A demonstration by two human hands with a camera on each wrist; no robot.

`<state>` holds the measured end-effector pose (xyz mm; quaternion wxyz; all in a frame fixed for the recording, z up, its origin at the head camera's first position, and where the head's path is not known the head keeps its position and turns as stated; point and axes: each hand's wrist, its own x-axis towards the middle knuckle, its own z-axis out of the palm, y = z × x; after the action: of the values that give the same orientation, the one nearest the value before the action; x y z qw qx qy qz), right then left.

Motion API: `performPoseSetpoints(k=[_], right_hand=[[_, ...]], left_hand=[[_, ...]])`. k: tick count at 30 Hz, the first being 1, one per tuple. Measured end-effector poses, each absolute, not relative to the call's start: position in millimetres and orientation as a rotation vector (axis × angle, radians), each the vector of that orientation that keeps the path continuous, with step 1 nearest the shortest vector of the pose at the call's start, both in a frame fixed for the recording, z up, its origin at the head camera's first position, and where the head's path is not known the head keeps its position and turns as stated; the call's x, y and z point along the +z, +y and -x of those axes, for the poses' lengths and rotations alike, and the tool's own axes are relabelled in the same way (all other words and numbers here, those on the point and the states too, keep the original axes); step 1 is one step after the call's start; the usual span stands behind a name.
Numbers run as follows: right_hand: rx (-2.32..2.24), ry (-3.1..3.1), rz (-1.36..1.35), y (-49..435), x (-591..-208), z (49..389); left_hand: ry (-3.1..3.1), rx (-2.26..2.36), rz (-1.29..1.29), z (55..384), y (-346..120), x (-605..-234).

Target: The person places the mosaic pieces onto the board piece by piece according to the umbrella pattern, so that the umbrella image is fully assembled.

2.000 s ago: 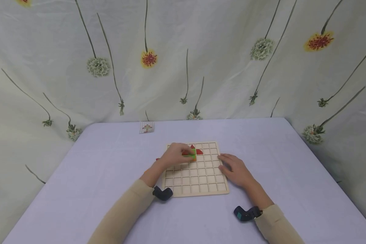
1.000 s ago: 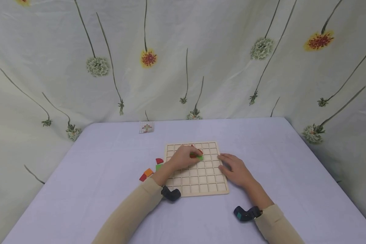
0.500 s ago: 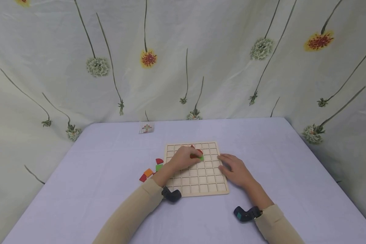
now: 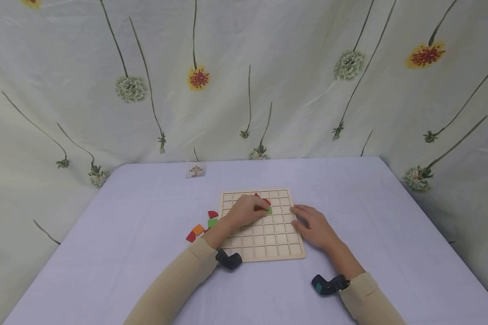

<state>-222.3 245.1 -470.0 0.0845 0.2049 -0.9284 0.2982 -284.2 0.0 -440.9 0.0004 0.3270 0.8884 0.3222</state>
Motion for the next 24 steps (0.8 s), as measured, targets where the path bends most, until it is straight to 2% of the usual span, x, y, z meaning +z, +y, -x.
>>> performPoseSetpoints(k=[10, 24], right_hand=[[0.881, -2.755, -0.609, 244, -470, 222], [0.884, -2.731, -0.609, 245, -471, 222]], left_hand=[[2.792, 1.042, -0.987, 281, -8, -438], [2.843, 1.102, -0.904, 278, -52, -434]])
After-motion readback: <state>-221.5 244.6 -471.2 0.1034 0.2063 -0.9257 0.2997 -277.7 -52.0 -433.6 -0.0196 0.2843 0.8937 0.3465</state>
